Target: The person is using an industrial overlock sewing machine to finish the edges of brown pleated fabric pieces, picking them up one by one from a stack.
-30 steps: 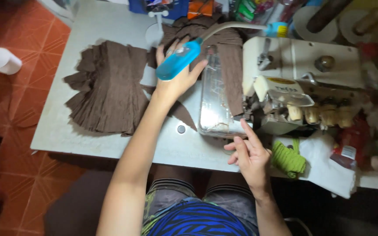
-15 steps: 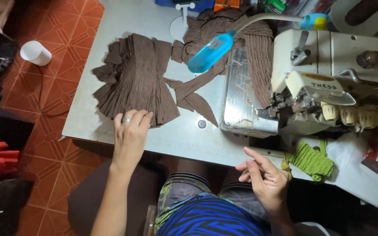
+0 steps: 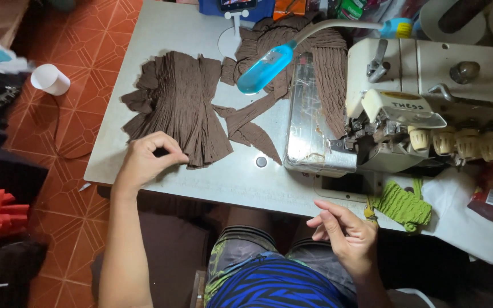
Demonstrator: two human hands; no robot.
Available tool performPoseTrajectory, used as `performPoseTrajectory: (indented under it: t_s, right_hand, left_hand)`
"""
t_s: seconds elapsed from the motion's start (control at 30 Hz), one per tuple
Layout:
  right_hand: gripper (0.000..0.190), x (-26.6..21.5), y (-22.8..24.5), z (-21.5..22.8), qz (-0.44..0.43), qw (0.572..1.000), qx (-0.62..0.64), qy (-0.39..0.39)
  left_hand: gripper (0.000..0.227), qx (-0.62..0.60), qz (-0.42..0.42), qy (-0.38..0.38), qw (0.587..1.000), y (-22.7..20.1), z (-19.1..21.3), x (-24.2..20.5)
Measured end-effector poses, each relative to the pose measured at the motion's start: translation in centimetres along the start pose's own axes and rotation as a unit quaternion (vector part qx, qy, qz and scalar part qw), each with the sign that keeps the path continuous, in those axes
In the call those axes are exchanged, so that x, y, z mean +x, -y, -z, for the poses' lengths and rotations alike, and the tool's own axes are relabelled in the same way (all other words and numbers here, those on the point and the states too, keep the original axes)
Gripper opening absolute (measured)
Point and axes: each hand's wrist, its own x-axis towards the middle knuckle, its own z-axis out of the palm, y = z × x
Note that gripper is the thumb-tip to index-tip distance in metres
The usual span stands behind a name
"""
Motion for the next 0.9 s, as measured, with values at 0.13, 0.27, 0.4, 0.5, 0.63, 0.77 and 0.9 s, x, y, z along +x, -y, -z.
performPoseTrajectory:
  t_s: [0.13, 0.27, 0.4, 0.5, 0.63, 0.77, 0.9]
  right_hand:
    - [0.021, 0.2, 0.0, -0.7, -0.03, 0.998, 0.034, 0.038]
    - [0.021, 1.3, 0.5, -2.8, -0.049, 0.993, 0.06, 0.085]
    - [0.045, 3.3, 0.8, -6.0, -0.171, 0.926, 0.237, 0.239]
    - [0.061, 6.1, 0.7, -9.0, -0.238, 0.816, 0.425, 0.311]
    - [0.052, 9.2, 2.5, -9.3, -0.287, 0.74, 0.515, 0.323]
    - [0.046, 11.3, 3.8, -8.2, -0.308, 0.745, 0.536, 0.249]
    - [0.065, 12.1, 5.1, -5.2, -0.267, 0.824, 0.428, 0.257]
  left_hand:
    - [0.008, 0.043, 0.019, -0.044, 0.998, -1.9, 0.6, 0.5]
    - [0.007, 0.091, -0.076, -0.052, 0.992, -4.9, 0.1, 0.4]
    - [0.012, 0.189, -0.222, -0.094, 0.952, -7.1, -2.5, -0.2]
    - [0.017, 0.238, -0.394, -0.156, 0.874, -10.5, -6.4, -0.7]
    - [0.017, 0.183, -0.413, 0.131, 0.883, -16.3, -6.1, -4.2]
    - [0.014, 0.149, -0.454, 0.178, 0.86, -17.5, -7.7, -5.8]
    - [0.018, 0.116, -0.489, 0.168, 0.848, -17.5, -9.5, -5.8]
